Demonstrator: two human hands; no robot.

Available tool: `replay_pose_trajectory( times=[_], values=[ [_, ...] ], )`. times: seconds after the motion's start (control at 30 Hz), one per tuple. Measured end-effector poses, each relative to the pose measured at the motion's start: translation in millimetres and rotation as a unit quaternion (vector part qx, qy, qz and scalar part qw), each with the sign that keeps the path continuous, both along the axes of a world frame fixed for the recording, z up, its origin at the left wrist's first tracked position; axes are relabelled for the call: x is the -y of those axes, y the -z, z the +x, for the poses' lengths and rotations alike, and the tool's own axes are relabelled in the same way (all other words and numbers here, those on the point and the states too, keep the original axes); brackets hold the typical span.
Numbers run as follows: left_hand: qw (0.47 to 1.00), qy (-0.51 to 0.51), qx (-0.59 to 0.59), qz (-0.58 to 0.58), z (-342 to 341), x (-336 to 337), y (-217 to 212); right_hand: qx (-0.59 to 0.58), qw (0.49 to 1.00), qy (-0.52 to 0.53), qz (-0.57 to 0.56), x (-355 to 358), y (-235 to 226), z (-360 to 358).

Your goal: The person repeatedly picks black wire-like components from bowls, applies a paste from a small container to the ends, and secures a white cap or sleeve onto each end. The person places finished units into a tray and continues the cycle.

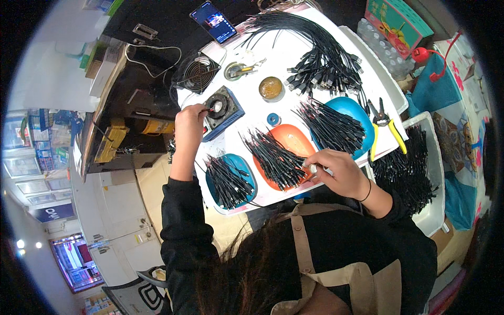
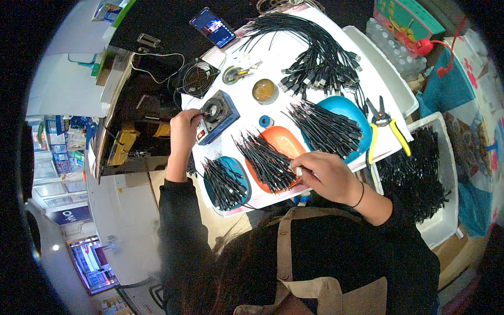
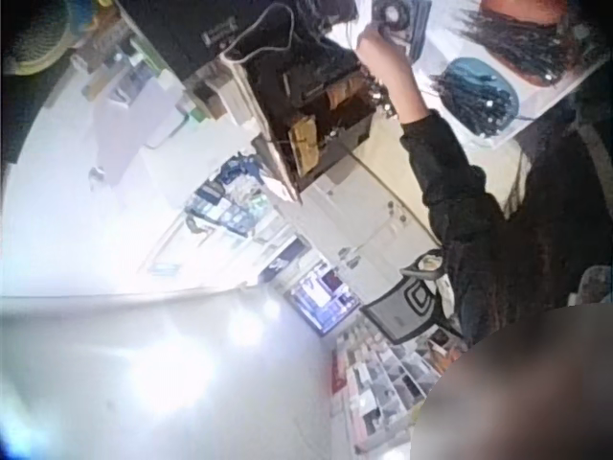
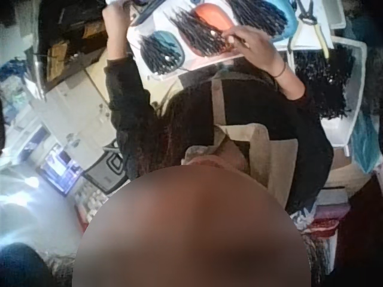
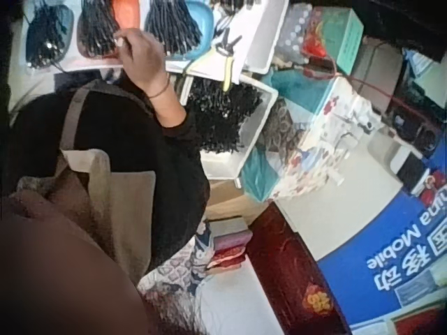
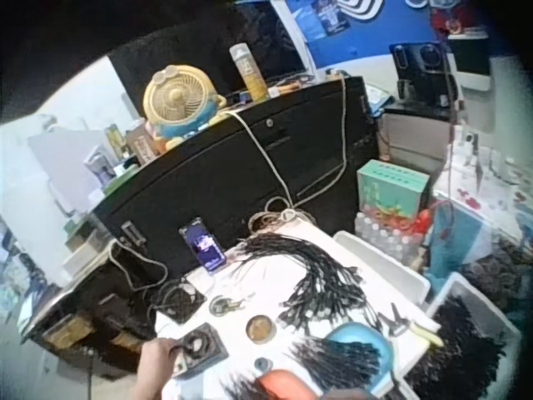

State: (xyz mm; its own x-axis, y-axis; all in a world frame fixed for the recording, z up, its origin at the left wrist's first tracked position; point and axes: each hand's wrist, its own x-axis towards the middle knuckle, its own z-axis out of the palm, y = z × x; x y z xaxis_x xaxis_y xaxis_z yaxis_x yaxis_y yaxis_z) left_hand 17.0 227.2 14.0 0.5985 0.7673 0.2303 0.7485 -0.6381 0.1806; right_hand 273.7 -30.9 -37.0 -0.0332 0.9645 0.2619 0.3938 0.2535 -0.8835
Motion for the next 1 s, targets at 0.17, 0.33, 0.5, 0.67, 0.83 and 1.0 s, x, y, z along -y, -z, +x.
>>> replay_pose_trajectory(
  times=[0.17,0.33,0.5,0.67,0.83,1.0],
  values=[
    [0.999,0.013,-0.032,0.013,3,-10,12,0.019,0.999,-0.016,-0.020,0,-4,-7],
    [0.995,0.024,-0.096,0.026,8,-14,13,0.034,0.999,-0.015,-0.030,1,-4,-5],
    [0.987,0.032,-0.149,0.042,14,-15,14,0.029,0.999,-0.010,-0.018,1,-2,-3],
    [0.973,0.061,-0.212,0.070,17,-18,14,0.029,0.999,-0.010,-0.015,1,-3,-2],
    [0.973,0.049,-0.218,0.065,21,-18,16,0.028,1.000,-0.001,0.003,4,0,-1],
    [0.998,0.033,-0.045,0.025,16,0,-5,0.008,1.000,-0.002,0.027,8,-6,-1]
  ],
)
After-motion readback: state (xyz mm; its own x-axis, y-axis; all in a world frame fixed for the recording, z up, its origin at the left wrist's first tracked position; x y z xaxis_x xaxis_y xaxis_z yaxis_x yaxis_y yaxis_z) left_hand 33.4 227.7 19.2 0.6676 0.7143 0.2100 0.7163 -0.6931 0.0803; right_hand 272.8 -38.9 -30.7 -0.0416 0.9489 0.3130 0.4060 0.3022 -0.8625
